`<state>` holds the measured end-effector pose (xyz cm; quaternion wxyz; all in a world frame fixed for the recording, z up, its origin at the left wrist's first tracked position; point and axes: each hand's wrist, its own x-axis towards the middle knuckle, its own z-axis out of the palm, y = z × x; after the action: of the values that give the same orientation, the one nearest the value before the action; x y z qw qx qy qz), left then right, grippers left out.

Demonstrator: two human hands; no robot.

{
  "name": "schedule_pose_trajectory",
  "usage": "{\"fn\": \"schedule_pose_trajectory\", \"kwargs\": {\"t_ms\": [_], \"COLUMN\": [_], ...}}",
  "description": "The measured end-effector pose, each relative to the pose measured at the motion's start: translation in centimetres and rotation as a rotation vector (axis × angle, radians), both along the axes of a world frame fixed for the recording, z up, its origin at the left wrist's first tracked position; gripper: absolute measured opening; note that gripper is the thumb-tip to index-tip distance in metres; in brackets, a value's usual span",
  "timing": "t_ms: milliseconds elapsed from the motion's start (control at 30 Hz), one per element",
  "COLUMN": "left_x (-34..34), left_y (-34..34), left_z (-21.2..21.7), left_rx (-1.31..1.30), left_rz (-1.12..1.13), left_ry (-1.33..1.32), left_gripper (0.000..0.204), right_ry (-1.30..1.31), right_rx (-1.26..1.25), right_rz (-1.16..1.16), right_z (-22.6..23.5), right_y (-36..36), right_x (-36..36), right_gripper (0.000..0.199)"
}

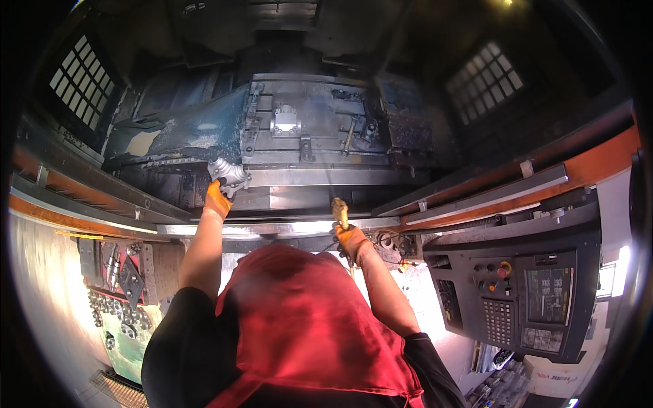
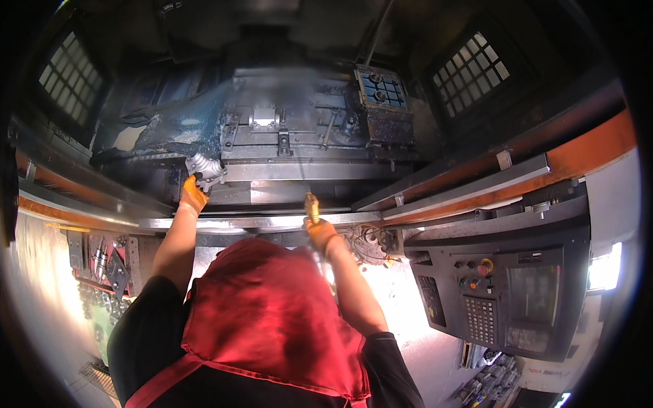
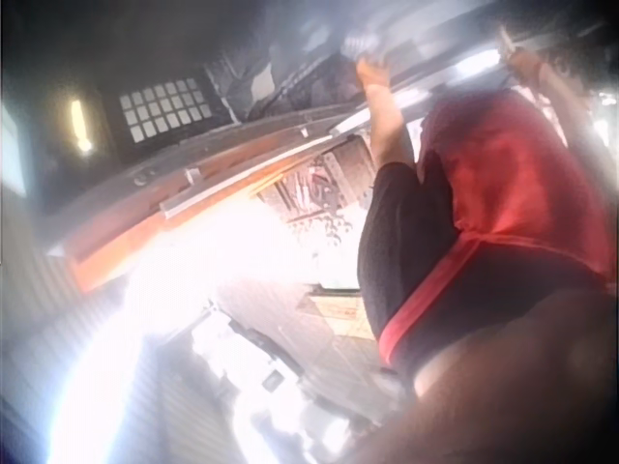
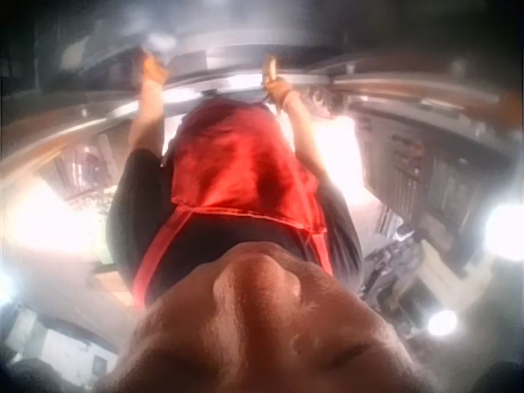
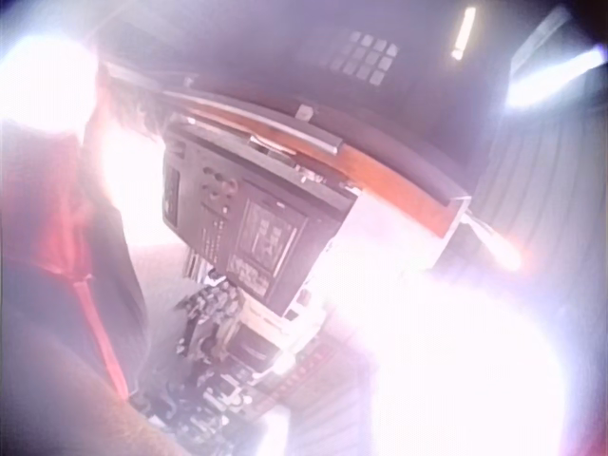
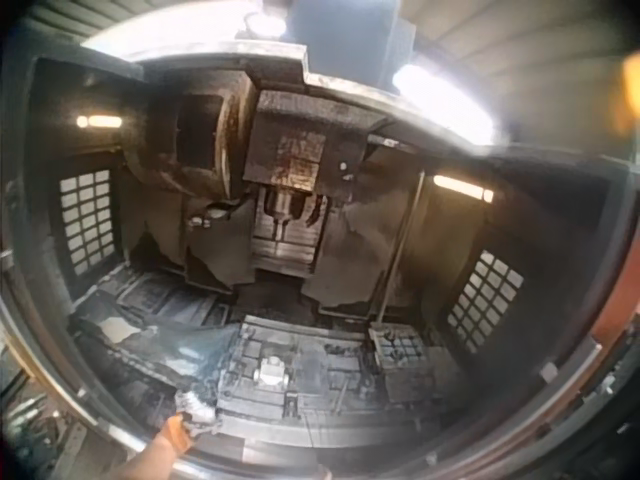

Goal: The person opens a machining center door, uses a blow gun to clear debris, and removes machined components from a fixture by hand. They then place new workpieces into the fixture, secure them with a hand tool, and clean the parts with the blow gun.

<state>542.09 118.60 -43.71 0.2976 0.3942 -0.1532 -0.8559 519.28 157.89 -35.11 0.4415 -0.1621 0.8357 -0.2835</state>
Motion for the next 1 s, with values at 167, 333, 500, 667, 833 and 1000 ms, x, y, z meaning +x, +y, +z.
{"fn": "schedule_pose_trajectory", "kwargs": {"t_ms": [167,333,500,667,833,1000], "left_x": [0.6,3.2,3.9,4.7,3.7,2.7], "left_y": [0.2,0.9,1.7,0.9,1.6,2.2], "left_z": [2.0,3.4,4.7,2.4,2.1,3.7], "left_rx": [0.002,-0.025,-0.063,-0.005,-0.018,0.015], "left_rz": [0.064,0.069,0.032,0.043,0.025,0.005], "left_ry": [-0.082,0.013,-0.021,0.0,-0.056,-0.16], "left_gripper": [0.028,0.03,0.032,0.035,0.027,0.024], "right_ry": [0.128,0.132,0.276,0.173,0.253,0.154], "right_rx": [0.011,0.033,0.109,0.002,0.082,-0.007], "right_rz": [-0.064,-0.065,0.063,-0.098,0.044,-0.093], "right_z": [-1.7,-3.8,-5.5,-7.2,-3.5,3.6], "right_y": [-0.8,-2.1,-1.4,-0.6,-0.7,-3.5], "right_x": [-1.3,-1.9,-2.7,-2.4,-1.7,-1.4], "right_gripper": [0.038,0.042,0.043,0.043,0.045,0.044]}}
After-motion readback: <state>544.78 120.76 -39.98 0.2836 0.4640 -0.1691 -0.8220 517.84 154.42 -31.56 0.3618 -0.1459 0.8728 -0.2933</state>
